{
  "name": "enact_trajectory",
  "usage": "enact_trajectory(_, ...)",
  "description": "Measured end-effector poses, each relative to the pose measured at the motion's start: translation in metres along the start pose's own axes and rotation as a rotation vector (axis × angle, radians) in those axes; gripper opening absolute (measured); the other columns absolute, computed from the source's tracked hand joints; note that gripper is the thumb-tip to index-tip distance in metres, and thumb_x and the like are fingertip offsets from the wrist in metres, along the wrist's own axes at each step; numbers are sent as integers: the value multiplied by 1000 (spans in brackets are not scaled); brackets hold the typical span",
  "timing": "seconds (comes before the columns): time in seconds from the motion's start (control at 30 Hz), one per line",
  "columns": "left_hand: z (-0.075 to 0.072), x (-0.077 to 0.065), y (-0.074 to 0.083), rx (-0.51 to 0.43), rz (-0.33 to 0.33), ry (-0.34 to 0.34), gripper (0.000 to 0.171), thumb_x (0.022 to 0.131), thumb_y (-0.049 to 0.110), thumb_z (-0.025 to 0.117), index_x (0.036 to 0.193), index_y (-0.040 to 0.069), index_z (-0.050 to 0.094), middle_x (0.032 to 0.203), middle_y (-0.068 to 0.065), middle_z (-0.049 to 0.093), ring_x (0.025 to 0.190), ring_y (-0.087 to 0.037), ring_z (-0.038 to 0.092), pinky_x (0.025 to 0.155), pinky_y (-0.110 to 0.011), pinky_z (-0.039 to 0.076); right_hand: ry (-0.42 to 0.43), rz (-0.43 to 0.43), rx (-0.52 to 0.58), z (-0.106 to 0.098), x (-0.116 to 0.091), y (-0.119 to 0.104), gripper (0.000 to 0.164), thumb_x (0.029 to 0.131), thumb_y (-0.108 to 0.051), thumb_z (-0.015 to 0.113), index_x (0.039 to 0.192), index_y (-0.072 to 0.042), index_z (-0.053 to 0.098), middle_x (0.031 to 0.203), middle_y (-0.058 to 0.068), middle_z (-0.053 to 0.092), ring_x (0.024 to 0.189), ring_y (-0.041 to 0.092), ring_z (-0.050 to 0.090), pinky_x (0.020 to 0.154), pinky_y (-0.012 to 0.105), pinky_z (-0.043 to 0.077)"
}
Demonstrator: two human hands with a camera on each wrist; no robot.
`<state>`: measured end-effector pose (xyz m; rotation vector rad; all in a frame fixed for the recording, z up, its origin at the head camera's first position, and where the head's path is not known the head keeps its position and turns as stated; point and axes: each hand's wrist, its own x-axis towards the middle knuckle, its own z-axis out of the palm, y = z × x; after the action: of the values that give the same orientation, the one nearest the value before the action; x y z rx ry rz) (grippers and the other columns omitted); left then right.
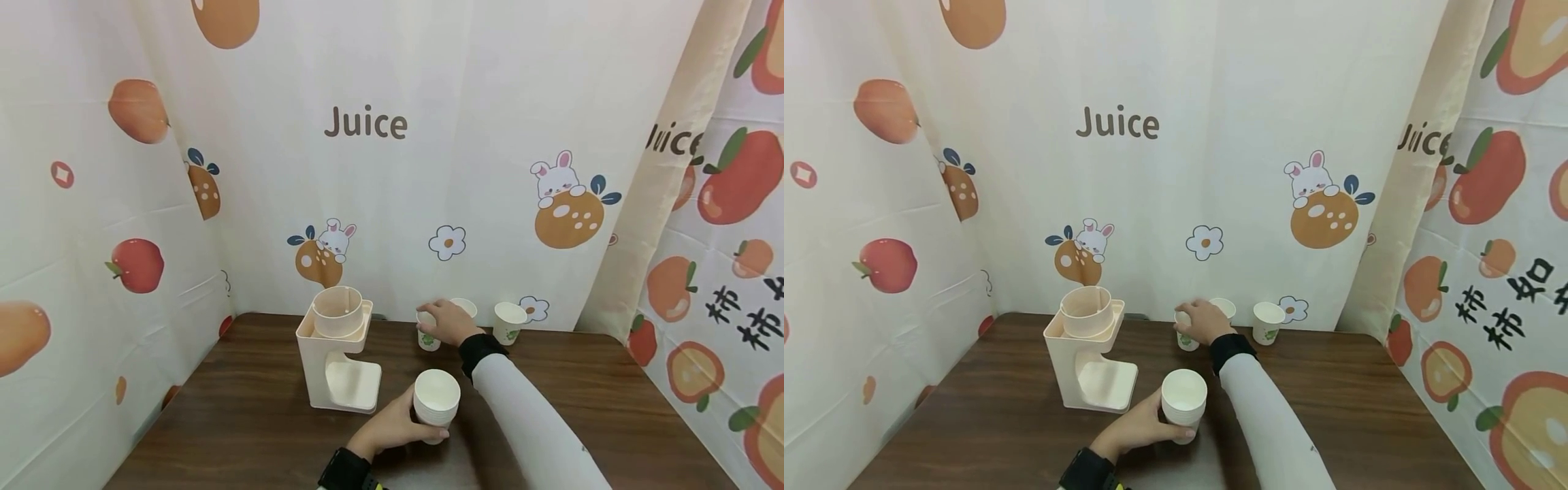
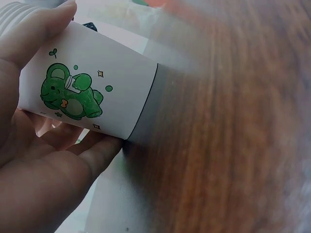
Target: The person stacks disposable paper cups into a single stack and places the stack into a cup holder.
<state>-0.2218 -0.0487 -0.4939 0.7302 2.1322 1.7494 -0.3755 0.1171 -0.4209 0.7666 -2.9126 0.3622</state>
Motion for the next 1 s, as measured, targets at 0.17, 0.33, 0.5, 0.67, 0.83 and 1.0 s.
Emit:
enact_trajectory(0.17, 0, 1, -1, -4, -1, -7, 82, 74, 29, 79, 138, 33, 29, 124, 8, 52, 110, -12, 49, 96, -48, 36, -56, 35, 19, -1, 4, 0, 44, 87, -42, 62, 126, -22, 57, 127, 18, 52, 111, 31, 50, 89, 49, 48)
enact_trajectory(0.33, -1, 2, -2, -12, -7, -2, 83, 73, 30, 79, 139, 35, 28, 125, 9, 52, 110, -11, 50, 97, -48, 36, -101, 51, 26, -2, 6, 0, 46, 86, -46, 62, 127, -26, 56, 125, 19, 51, 100, 29, 54, 86, 48, 50)
enact_trajectory(0.5, -1, 2, -3, -16, -10, -6, 82, 73, 30, 79, 139, 35, 29, 125, 9, 52, 111, -11, 49, 97, -48, 36, -193, 67, 61, -11, 0, -8, 46, 86, -39, 64, 130, -27, 54, 127, 20, 50, 99, 28, 53, 84, 48, 50)
enact_trajectory(0.67, -1, 1, -2, -9, -18, -6, 84, 73, 31, 79, 139, 36, 28, 125, 11, 52, 112, -10, 48, 98, -50, 34, -228, 88, 79, -19, -9, -17, 45, 85, -36, 66, 129, -28, 55, 128, 19, 50, 102, 28, 53, 85, 50, 49)
enact_trajectory(0.83, -1, 1, -1, -11, -24, -12, 84, 73, 31, 79, 140, 36, 27, 126, 11, 51, 112, -10, 48, 98, -50, 34, -236, 101, 90, -19, -15, -15, 45, 84, -37, 68, 126, -30, 56, 126, 16, 51, 102, 26, 52, 85, 48, 49)
enact_trajectory(1.0, -1, -1, -2, -11, -19, -12, 85, 73, 31, 79, 140, 36, 27, 125, 10, 52, 112, -11, 48, 98, -50, 35, -215, 77, 103, -17, -22, -9, 45, 84, -38, 68, 126, -29, 57, 127, 16, 51, 108, 27, 50, 88, 48, 47)
